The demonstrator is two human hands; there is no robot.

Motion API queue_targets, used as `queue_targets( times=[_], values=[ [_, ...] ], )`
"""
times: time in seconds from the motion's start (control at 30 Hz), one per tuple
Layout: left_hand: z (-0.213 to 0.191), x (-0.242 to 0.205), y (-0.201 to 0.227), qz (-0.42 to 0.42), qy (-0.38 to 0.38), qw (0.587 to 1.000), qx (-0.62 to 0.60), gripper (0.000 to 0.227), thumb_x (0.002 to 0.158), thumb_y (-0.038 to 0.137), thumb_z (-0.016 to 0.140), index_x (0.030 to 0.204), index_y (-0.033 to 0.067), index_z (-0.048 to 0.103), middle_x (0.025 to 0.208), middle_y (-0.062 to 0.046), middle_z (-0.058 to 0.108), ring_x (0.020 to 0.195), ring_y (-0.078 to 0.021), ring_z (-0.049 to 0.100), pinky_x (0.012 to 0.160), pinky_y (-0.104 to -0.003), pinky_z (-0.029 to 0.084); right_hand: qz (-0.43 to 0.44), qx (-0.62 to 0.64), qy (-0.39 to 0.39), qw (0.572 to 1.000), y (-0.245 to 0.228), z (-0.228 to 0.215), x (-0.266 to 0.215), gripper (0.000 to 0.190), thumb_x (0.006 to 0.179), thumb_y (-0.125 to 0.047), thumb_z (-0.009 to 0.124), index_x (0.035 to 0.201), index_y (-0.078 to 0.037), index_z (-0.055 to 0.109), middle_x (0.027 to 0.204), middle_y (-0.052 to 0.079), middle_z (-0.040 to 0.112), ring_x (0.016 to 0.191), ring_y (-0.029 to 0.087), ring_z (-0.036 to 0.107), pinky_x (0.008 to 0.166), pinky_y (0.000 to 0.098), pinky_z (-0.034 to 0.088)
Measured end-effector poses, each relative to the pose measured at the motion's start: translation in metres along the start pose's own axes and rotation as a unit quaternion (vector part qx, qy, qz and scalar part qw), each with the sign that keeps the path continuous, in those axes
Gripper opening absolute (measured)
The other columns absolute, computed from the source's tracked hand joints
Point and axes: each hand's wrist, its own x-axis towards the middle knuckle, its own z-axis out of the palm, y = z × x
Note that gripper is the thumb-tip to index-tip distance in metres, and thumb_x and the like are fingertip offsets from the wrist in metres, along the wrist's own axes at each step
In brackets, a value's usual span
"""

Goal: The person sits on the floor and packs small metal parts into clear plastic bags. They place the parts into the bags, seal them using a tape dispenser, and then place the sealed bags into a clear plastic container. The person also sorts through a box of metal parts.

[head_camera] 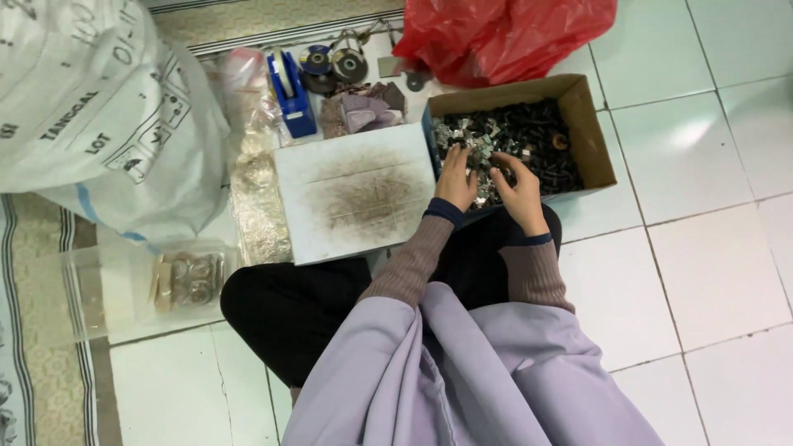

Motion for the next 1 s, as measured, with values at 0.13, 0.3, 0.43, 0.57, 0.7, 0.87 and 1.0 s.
queue_targets(
  times=[0.13,0.3,0.43,0.57,0.7,0.87,1.0],
  values=[
    [0.023,0.016,-0.004,-0.001,-0.051,0.999,0.009,0.051,0.101,0.011,0.054,0.148,-0.0025,0.042,0.156,-0.034,0.036,0.148,-0.0467,0.033,0.12,-0.05,0.039,0.03,0.033,0.067,0.997,0.073,-0.02,0.013,0.031,0.109,-0.013,0.062,0.135,0.003,0.062,0.123,0.029,0.065,0.12,0.047,0.061,0.097,0.0569,0.052],
    [0.095,0.047,-0.06,-0.032,-0.118,0.991,0.063,0.056,0.098,0.014,0.059,0.149,-0.0005,0.042,0.151,-0.029,0.045,0.145,-0.0398,0.042,0.115,-0.046,0.046,0.174,0.23,0.17,0.942,0.153,-0.003,0.031,0.034,0.105,-0.012,0.062,0.133,0.008,0.058,0.13,0.035,0.055,0.126,0.047,0.055,0.1,0.0546,0.054],
    [0.116,0.055,-0.095,-0.093,-0.152,0.981,0.079,0.061,0.094,0.016,0.064,0.149,0.0015,0.041,0.147,-0.026,0.05,0.141,-0.0376,0.047,0.113,-0.046,0.049,0.282,0.205,0.159,0.924,0.178,0.01,0.04,0.045,0.1,-0.011,0.069,0.136,0.01,0.053,0.133,0.037,0.051,0.128,0.05,0.054,0.101,0.0545,0.055],
    [0.098,0.046,-0.077,-0.123,-0.192,0.948,0.224,0.071,0.093,0.025,0.069,0.152,0.0056,0.036,0.156,-0.023,0.035,0.148,-0.0376,0.033,0.116,-0.055,0.04,0.369,0.133,0.09,0.916,0.206,0.015,0.054,0.057,0.097,-0.025,0.074,0.139,0.006,0.053,0.135,0.034,0.052,0.128,0.048,0.055,0.096,0.0538,0.059],
    [0.079,0.049,-0.054,-0.14,-0.192,0.93,0.28,0.074,0.091,0.017,0.072,0.154,0.0096,0.035,0.154,-0.021,0.034,0.144,-0.0345,0.035,0.108,-0.052,0.044,0.394,0.068,0.03,0.916,0.245,0.025,0.064,0.064,0.091,-0.037,0.079,0.139,0.001,0.056,0.132,0.031,0.056,0.125,0.045,0.058,0.09,0.0536,0.061],
    [0.082,0.058,-0.059,-0.174,-0.196,0.929,0.262,0.072,0.087,0.015,0.073,0.15,0.0101,0.038,0.146,-0.022,0.039,0.136,-0.0368,0.042,0.103,-0.051,0.046,0.353,-0.053,0.024,0.934,0.289,0.018,0.079,0.062,0.089,-0.036,0.077,0.136,0.0,0.059,0.131,0.029,0.058,0.126,0.046,0.057,0.097,0.056,0.056],
    [0.096,0.063,-0.081,-0.198,-0.205,0.931,0.228,0.074,0.083,0.025,0.078,0.144,0.0077,0.041,0.138,-0.025,0.047,0.128,-0.039,0.051,0.1,-0.054,0.047,0.299,-0.208,0.115,0.924,0.304,-0.013,0.085,0.048,0.091,-0.015,0.07,0.135,0.002,0.059,0.14,0.033,0.046,0.128,0.051,0.053,0.101,0.0607,0.054]
  ],
)
